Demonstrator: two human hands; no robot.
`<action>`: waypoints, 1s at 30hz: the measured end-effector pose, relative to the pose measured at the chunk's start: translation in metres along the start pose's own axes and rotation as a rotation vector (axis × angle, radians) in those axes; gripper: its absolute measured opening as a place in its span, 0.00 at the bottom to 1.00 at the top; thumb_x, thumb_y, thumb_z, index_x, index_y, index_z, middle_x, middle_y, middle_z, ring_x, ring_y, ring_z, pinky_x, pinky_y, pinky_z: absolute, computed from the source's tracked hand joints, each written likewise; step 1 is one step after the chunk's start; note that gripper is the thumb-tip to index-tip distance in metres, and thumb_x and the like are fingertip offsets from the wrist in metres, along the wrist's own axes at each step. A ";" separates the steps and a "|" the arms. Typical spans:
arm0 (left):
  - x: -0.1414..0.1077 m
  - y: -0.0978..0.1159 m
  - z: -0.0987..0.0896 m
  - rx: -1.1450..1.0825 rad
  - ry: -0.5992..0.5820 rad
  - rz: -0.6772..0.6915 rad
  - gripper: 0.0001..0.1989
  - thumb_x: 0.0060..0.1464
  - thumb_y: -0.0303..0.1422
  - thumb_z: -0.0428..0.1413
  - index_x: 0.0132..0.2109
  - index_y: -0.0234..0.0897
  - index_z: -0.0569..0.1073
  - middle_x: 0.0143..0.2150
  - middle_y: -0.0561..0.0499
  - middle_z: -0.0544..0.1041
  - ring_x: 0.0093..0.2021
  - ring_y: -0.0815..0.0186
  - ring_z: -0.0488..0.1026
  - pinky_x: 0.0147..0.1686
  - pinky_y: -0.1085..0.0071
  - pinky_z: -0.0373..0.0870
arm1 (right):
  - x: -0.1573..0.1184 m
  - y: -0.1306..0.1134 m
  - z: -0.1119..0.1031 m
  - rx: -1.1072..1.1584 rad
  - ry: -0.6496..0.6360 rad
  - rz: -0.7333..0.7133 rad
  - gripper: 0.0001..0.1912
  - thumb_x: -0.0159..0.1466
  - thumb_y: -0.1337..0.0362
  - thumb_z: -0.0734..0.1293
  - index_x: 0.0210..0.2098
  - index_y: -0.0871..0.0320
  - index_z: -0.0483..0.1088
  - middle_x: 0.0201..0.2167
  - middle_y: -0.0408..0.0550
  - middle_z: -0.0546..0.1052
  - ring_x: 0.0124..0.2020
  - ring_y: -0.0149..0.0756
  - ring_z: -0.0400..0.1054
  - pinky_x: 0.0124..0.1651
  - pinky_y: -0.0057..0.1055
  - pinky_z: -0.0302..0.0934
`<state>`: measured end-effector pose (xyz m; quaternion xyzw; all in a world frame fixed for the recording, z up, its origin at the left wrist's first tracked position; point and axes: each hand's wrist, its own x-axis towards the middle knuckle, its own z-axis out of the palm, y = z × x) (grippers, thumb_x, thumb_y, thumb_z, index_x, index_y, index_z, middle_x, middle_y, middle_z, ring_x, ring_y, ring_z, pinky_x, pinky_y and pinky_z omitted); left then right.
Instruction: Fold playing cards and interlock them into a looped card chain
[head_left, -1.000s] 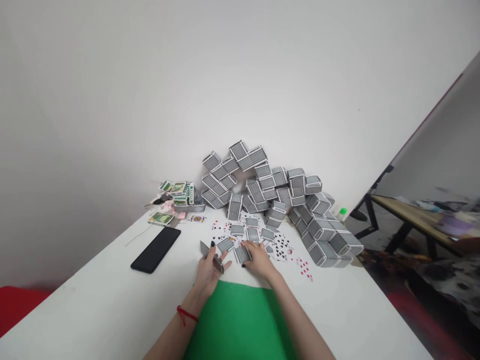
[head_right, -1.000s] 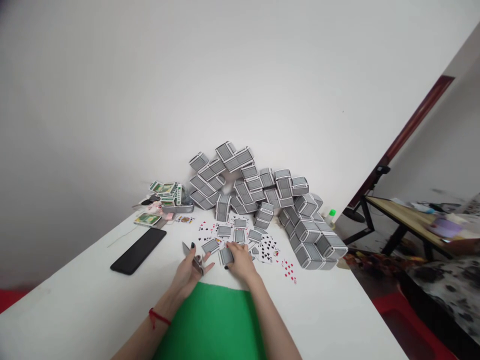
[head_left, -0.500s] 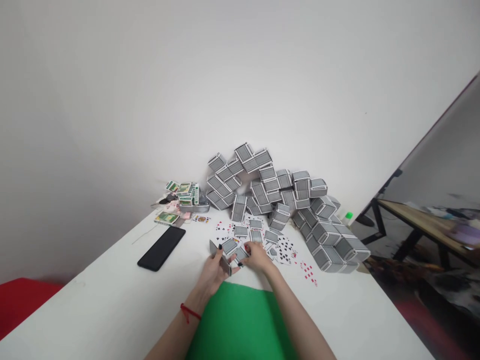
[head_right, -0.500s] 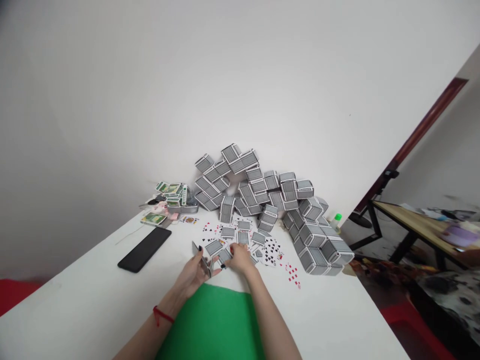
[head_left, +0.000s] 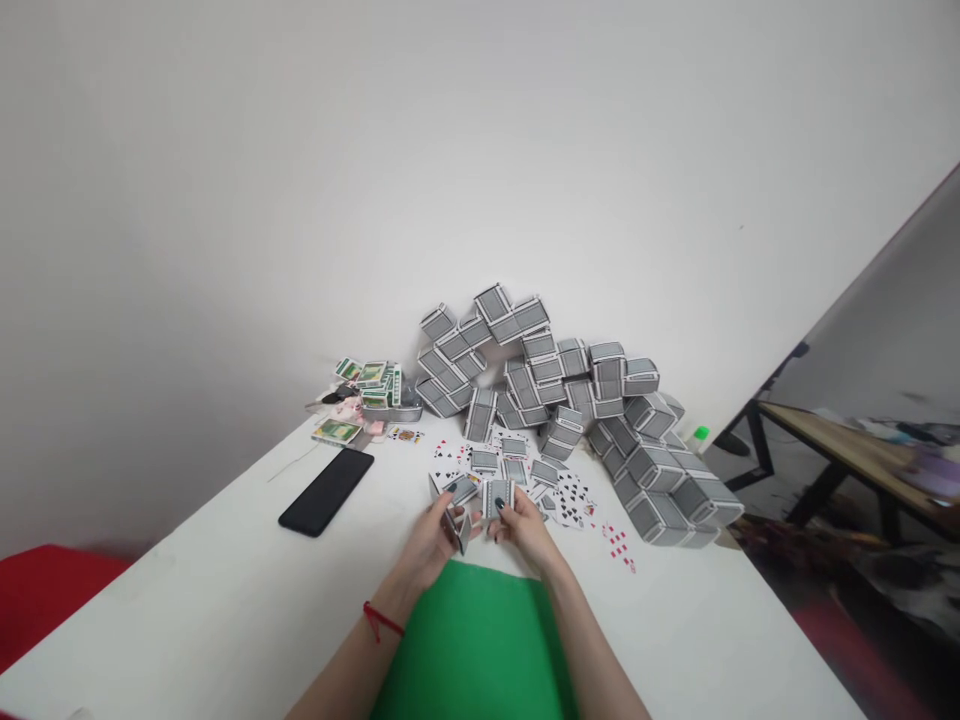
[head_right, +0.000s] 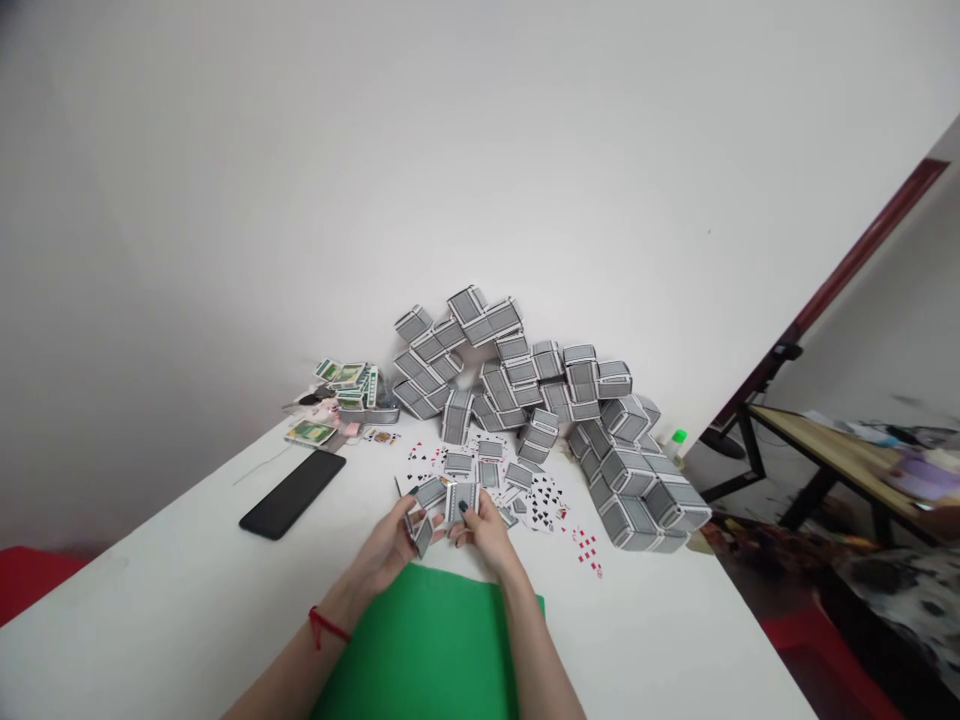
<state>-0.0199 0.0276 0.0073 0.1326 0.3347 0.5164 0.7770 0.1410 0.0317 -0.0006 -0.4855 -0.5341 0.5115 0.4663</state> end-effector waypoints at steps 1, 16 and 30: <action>-0.001 0.000 0.001 -0.017 0.009 -0.023 0.09 0.52 0.33 0.53 0.40 0.34 0.67 0.26 0.51 0.74 0.33 0.60 0.76 0.40 0.60 0.71 | -0.004 0.000 0.001 0.139 -0.018 -0.002 0.17 0.55 0.54 0.63 0.40 0.54 0.58 0.24 0.38 0.68 0.18 0.27 0.63 0.20 0.24 0.55; -0.008 0.005 0.002 0.127 -0.276 -0.178 0.15 0.53 0.34 0.49 0.42 0.28 0.71 0.39 0.40 0.77 0.37 0.60 0.75 0.36 0.68 0.71 | -0.013 -0.005 0.010 0.495 0.058 0.203 0.20 0.48 0.48 0.67 0.27 0.58 0.62 0.16 0.37 0.66 0.13 0.25 0.57 0.15 0.22 0.49; -0.011 0.006 0.009 -0.025 -0.145 -0.185 0.05 0.51 0.31 0.51 0.34 0.32 0.67 0.38 0.41 0.77 0.39 0.61 0.75 0.43 0.66 0.68 | -0.019 -0.001 0.018 0.180 0.125 0.221 0.21 0.52 0.46 0.61 0.25 0.61 0.67 0.13 0.38 0.66 0.11 0.24 0.52 0.14 0.23 0.41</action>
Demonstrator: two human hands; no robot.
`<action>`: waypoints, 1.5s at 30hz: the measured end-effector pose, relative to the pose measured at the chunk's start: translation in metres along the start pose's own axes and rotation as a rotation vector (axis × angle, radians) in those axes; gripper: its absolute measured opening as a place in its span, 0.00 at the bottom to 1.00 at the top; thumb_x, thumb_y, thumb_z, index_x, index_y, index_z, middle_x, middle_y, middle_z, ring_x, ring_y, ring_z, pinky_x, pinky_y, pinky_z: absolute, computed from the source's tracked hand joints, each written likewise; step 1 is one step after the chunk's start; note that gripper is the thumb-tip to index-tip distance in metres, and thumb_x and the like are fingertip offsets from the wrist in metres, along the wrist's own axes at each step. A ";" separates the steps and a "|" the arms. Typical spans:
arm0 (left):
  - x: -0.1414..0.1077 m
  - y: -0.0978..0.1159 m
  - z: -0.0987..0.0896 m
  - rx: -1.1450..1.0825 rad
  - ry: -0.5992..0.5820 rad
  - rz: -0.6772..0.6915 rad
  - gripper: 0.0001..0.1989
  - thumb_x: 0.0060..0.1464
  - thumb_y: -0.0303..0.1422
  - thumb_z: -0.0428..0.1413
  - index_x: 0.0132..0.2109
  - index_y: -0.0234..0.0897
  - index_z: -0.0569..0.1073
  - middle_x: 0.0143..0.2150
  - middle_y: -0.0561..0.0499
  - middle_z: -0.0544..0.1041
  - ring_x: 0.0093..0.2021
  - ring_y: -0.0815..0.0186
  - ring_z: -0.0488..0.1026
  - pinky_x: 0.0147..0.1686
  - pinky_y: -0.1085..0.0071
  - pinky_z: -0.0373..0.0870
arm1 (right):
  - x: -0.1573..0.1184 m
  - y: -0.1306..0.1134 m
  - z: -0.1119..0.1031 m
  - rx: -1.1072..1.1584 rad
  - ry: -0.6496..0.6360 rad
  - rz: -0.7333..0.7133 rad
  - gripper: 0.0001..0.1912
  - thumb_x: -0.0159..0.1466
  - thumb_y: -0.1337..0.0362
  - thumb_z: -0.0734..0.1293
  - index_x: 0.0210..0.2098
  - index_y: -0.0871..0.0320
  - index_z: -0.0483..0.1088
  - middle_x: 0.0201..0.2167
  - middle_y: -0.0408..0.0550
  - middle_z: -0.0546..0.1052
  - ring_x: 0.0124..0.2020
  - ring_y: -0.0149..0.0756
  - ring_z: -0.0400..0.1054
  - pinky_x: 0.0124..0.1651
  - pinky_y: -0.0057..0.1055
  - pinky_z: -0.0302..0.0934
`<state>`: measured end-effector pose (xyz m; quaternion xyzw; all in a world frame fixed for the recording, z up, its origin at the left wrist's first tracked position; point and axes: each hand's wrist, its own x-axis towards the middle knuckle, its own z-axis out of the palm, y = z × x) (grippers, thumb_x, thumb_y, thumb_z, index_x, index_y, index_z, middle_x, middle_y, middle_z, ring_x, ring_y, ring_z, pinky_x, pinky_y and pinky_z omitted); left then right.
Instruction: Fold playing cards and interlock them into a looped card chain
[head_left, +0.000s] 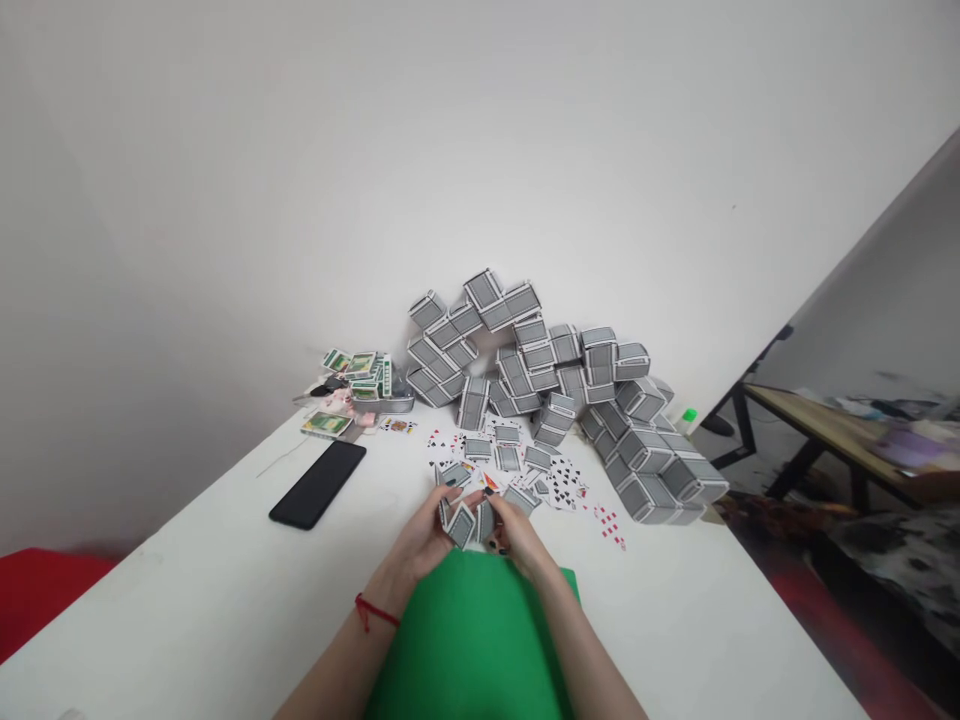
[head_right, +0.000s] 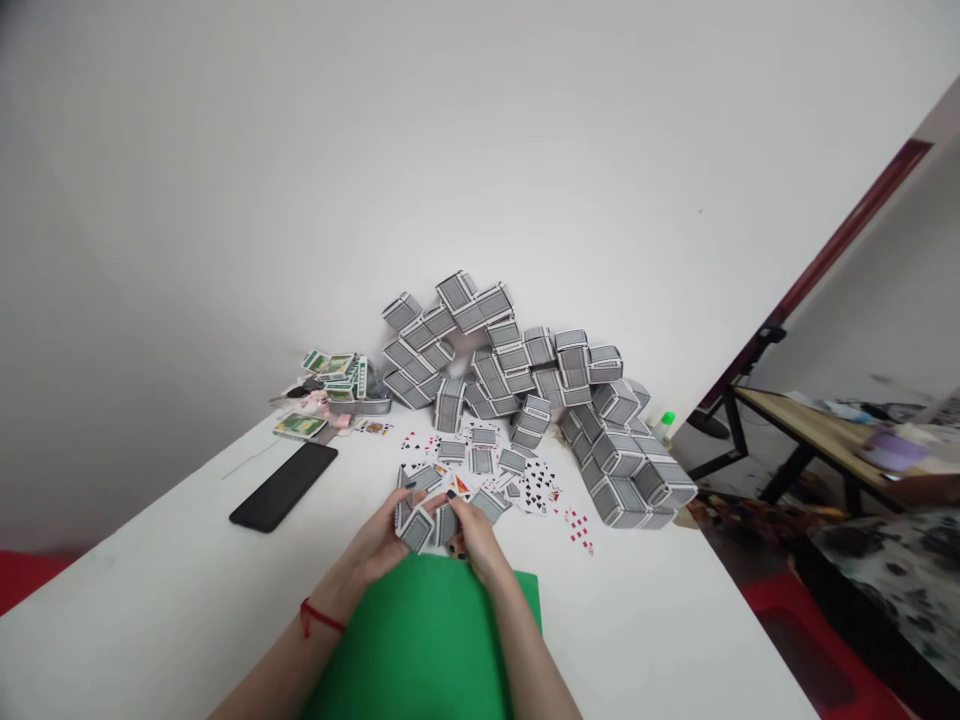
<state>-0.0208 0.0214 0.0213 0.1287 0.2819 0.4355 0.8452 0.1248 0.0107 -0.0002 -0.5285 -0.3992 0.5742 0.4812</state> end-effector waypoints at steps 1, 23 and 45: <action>0.000 0.000 0.000 0.000 -0.006 -0.003 0.05 0.52 0.31 0.51 0.34 0.32 0.67 0.38 0.41 0.77 0.38 0.61 0.75 0.43 0.66 0.68 | 0.001 0.001 0.000 -0.014 0.002 0.006 0.21 0.52 0.46 0.61 0.25 0.61 0.67 0.12 0.38 0.65 0.11 0.24 0.52 0.14 0.23 0.40; 0.002 0.001 -0.002 -0.016 0.034 0.031 0.05 0.52 0.30 0.51 0.35 0.33 0.64 0.39 0.40 0.76 0.42 0.60 0.74 0.44 0.65 0.69 | 0.001 -0.002 -0.002 -0.009 0.034 0.016 0.21 0.51 0.47 0.62 0.22 0.60 0.64 0.11 0.37 0.63 0.09 0.22 0.50 0.12 0.22 0.39; 0.001 -0.004 0.000 0.168 0.038 -0.021 0.09 0.53 0.29 0.49 0.39 0.29 0.69 0.29 0.45 0.78 0.24 0.64 0.75 0.27 0.71 0.70 | -0.004 -0.011 0.001 -0.183 -0.028 -0.068 0.20 0.54 0.47 0.60 0.19 0.58 0.61 0.08 0.34 0.58 0.08 0.24 0.50 0.12 0.22 0.40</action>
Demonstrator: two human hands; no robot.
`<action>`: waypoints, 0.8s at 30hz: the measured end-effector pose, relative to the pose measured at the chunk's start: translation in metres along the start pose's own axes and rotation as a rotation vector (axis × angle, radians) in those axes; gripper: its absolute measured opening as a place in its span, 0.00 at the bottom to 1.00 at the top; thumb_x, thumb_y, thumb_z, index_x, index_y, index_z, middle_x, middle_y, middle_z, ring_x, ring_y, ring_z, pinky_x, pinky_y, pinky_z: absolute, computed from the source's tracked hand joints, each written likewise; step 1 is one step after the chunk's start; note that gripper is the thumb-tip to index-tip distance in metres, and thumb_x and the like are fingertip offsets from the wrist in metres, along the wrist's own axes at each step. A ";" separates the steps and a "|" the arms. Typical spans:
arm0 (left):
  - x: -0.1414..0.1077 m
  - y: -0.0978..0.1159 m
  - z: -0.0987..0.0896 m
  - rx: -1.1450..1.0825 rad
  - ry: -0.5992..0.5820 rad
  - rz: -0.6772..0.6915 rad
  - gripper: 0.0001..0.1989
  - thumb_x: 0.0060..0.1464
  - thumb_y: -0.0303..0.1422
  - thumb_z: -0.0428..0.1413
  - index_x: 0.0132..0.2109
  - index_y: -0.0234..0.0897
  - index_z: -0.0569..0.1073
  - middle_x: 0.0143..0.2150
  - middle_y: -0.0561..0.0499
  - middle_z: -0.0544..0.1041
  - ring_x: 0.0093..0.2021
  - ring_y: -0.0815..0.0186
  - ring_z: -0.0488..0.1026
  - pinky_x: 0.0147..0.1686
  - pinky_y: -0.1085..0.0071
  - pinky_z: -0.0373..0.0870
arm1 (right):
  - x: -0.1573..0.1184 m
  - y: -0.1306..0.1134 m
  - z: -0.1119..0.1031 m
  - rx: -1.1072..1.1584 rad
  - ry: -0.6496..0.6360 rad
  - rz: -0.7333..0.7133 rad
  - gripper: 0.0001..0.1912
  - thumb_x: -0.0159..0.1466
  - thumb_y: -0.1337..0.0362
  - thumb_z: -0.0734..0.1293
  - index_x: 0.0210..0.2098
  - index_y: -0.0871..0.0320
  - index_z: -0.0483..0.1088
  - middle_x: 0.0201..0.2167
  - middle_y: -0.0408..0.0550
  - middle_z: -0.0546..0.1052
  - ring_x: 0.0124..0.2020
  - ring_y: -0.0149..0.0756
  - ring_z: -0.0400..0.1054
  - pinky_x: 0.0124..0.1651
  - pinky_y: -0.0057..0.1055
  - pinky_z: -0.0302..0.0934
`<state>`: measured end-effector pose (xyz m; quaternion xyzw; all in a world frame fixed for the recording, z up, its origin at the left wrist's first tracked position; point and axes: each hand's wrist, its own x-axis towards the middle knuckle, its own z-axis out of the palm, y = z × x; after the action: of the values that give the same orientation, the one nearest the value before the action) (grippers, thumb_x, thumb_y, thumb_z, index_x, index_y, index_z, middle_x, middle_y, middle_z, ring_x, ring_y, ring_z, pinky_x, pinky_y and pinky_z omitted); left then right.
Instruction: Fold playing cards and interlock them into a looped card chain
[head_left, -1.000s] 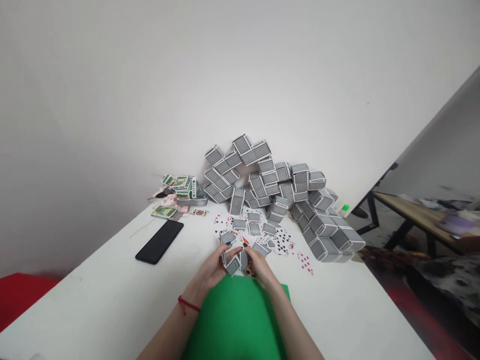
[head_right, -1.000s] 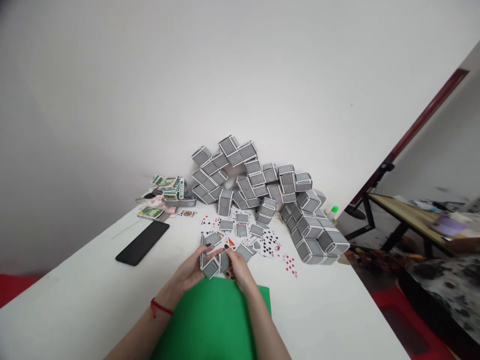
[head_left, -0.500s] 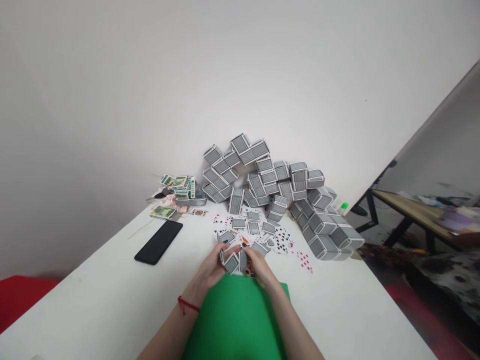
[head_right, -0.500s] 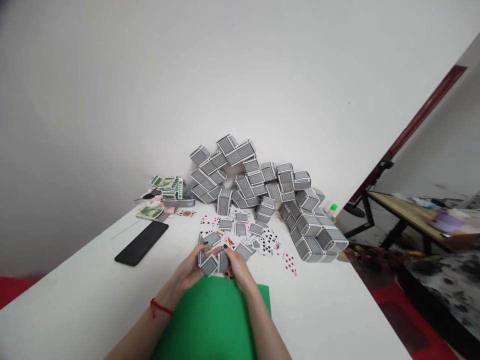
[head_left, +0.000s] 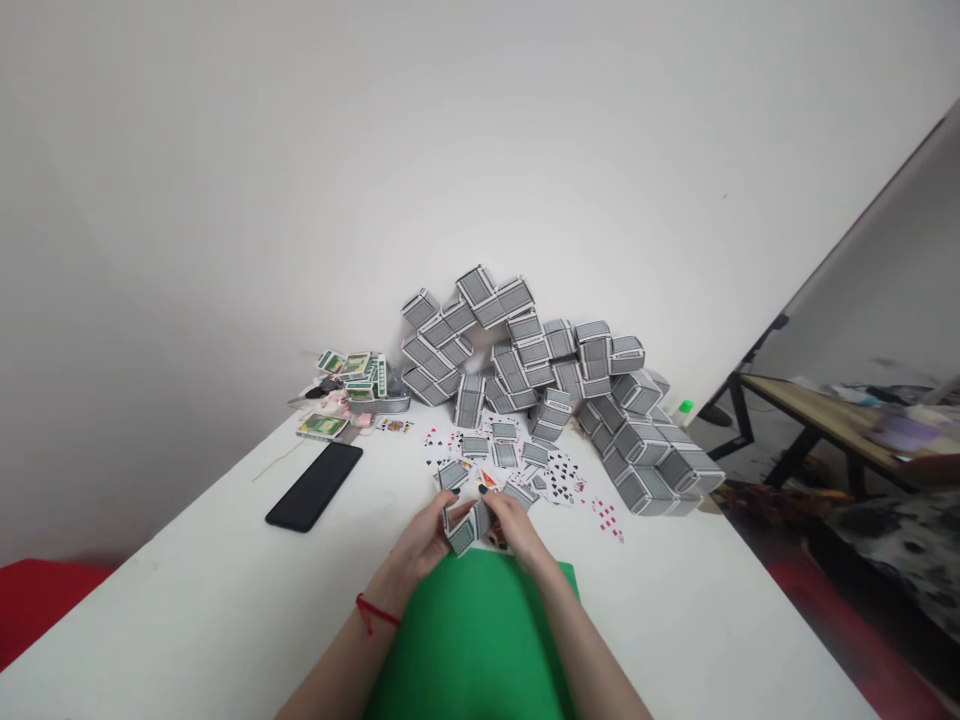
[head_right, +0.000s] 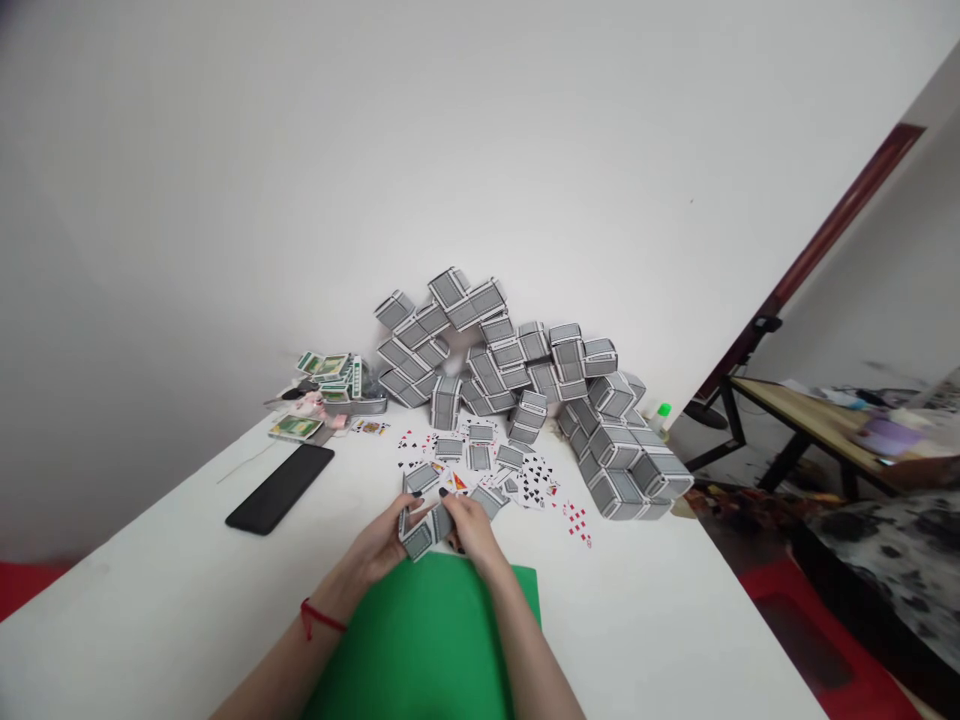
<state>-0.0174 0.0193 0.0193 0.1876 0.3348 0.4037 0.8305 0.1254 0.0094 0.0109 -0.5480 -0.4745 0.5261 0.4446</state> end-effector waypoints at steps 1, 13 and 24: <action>0.000 0.000 -0.001 0.001 -0.003 -0.002 0.08 0.53 0.29 0.49 0.38 0.29 0.69 0.29 0.45 0.78 0.24 0.64 0.75 0.26 0.71 0.70 | 0.000 0.000 0.000 -0.003 -0.006 -0.008 0.19 0.54 0.48 0.60 0.19 0.58 0.61 0.08 0.34 0.58 0.09 0.24 0.49 0.12 0.22 0.40; 0.005 -0.005 -0.006 0.072 0.108 0.025 0.02 0.50 0.29 0.51 0.31 0.35 0.66 0.24 0.49 0.77 0.22 0.65 0.74 0.25 0.72 0.69 | -0.002 0.001 0.002 0.028 0.008 -0.078 0.22 0.52 0.44 0.62 0.19 0.56 0.55 0.09 0.32 0.54 0.11 0.23 0.47 0.14 0.24 0.39; 0.004 -0.004 -0.003 -0.020 0.174 0.033 0.07 0.50 0.34 0.53 0.36 0.36 0.63 0.32 0.44 0.78 0.30 0.59 0.76 0.32 0.66 0.72 | -0.003 0.005 0.002 0.011 0.040 -0.177 0.22 0.52 0.46 0.62 0.18 0.56 0.53 0.12 0.33 0.52 0.13 0.23 0.45 0.16 0.23 0.39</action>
<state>-0.0156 0.0198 0.0131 0.1491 0.3987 0.4354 0.7933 0.1237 0.0057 0.0068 -0.5121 -0.5090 0.4763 0.5018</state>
